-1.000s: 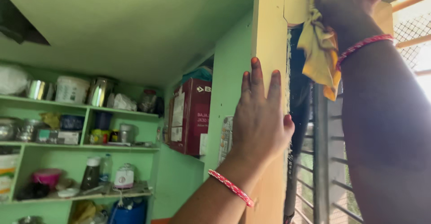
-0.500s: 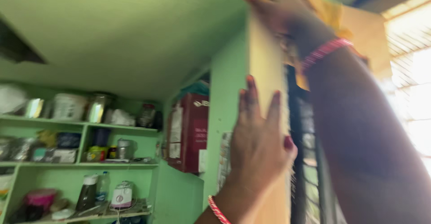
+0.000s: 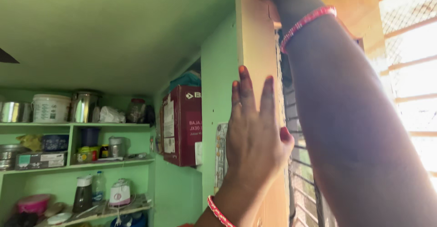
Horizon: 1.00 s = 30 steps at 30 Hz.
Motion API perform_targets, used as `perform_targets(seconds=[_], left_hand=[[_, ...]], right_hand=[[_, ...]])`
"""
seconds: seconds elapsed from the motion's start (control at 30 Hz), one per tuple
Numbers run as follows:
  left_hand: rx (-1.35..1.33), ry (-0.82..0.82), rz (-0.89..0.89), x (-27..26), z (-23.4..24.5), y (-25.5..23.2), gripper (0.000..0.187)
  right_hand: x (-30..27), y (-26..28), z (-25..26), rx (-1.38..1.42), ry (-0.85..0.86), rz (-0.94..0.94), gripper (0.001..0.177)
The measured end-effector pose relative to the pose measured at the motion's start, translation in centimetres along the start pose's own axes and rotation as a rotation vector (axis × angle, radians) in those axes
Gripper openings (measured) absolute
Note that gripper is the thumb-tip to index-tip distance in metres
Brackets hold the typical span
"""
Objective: The person wipes a metal window grill and a wall section with a yellow cloth. They dip the cloth into a metal pot of water to wet it, then continue wiping the wall and window frame.
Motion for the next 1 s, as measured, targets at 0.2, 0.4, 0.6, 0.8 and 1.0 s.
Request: perform_targets(seconds=[0.2,0.4,0.6,0.8,1.0], left_hand=[[-0.351,-0.296,0.025,-1.9,2.0,2.2,0.088],[-0.404,-0.360,0.042,-3.0,2.7,7.2,0.085],[-0.412,-0.282,-0.008,-1.7,2.4,6.5,0.085],[-0.328,-0.130,0.028,-3.9,3.0,5.5,0.087],[-0.376,-0.221,0.032,-5.7,3.0,7.6,0.074]], right_hand=[[-1.1,0.8,-0.9,0.315,0.239,-0.207,0.056],[-11.7,7.7,-0.8,-0.191,0.220,0.650,0.023],[-12.2,9.0,2.0,-0.088,0.109,0.474,0.029],[-4.5,5.9,1.4,-0.067,-0.004,0.202,0.037],[-9.7,5.9,0.1,-0.002,0.016,0.248,0.046]])
Point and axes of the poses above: each hand's wrist, its own x-axis towards the middle knuckle, its own z-axis out of the back of the hand, y = z × x, the point moved 7 cm from there along x, towards the middle knuckle, and after that the axes turned 3 degrees about -z, right-handed, at the moved point
